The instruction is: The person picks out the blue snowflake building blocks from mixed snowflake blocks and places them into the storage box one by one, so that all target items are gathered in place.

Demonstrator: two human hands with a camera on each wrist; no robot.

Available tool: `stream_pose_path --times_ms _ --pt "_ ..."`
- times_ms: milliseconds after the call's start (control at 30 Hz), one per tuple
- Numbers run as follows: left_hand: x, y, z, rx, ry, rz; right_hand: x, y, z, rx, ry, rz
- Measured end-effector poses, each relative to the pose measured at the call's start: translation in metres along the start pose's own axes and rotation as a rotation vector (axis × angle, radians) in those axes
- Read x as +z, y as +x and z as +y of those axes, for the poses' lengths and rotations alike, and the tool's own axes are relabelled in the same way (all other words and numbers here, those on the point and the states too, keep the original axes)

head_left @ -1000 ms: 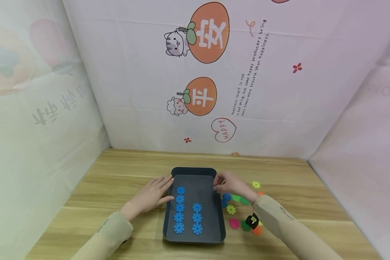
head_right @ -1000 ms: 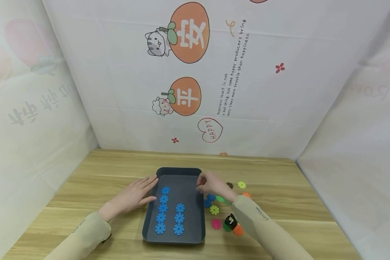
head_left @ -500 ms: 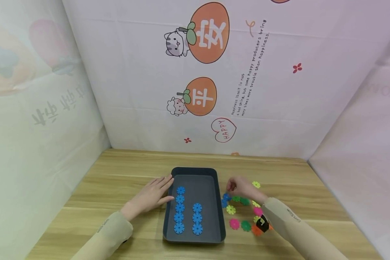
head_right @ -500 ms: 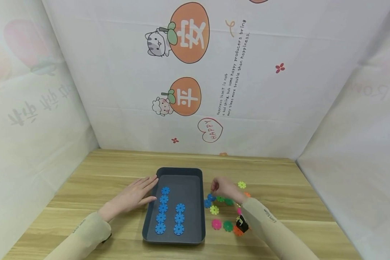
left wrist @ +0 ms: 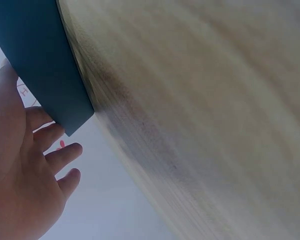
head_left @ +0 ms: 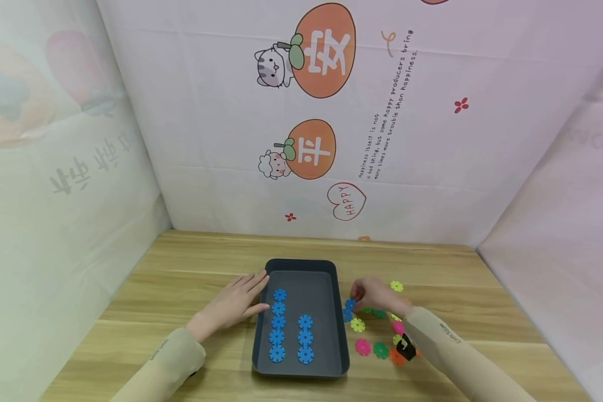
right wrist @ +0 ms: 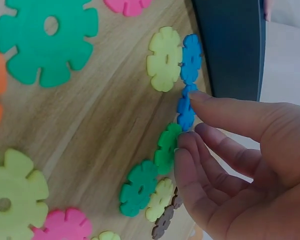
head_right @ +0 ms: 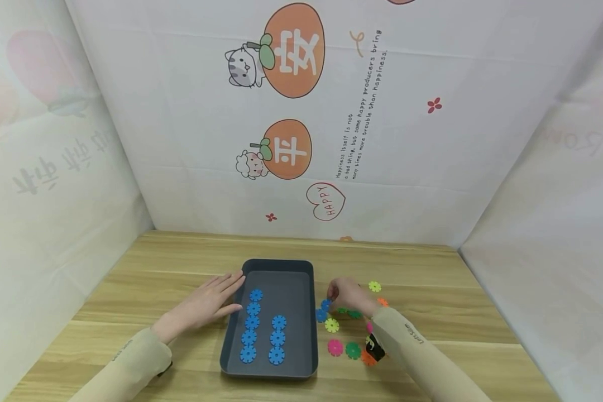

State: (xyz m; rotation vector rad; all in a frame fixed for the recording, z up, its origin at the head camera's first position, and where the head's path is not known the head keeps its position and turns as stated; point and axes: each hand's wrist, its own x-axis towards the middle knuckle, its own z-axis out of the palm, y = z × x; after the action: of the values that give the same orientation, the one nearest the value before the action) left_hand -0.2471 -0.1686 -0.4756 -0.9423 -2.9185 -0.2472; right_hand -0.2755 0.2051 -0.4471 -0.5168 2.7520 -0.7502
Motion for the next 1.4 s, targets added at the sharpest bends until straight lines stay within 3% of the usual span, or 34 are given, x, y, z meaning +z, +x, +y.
stream_pose_path --times_ms 600,1033,1233,1400 --pt "0.000 0.000 0.001 -0.002 0.000 0.002 0.002 -0.002 -0.002 0.065 -0.001 0.009" --pt "-0.001 -0.001 0.001 0.001 0.008 0.006 -0.006 -0.003 0.005 -0.061 0.059 0.027" --pt "-0.001 -0.001 0.001 -0.009 0.004 -0.002 -0.017 -0.008 -0.003 -0.070 0.084 0.027" --pt "-0.001 0.000 0.001 -0.011 0.010 -0.012 -0.027 -0.008 -0.012 -0.094 0.168 0.009"
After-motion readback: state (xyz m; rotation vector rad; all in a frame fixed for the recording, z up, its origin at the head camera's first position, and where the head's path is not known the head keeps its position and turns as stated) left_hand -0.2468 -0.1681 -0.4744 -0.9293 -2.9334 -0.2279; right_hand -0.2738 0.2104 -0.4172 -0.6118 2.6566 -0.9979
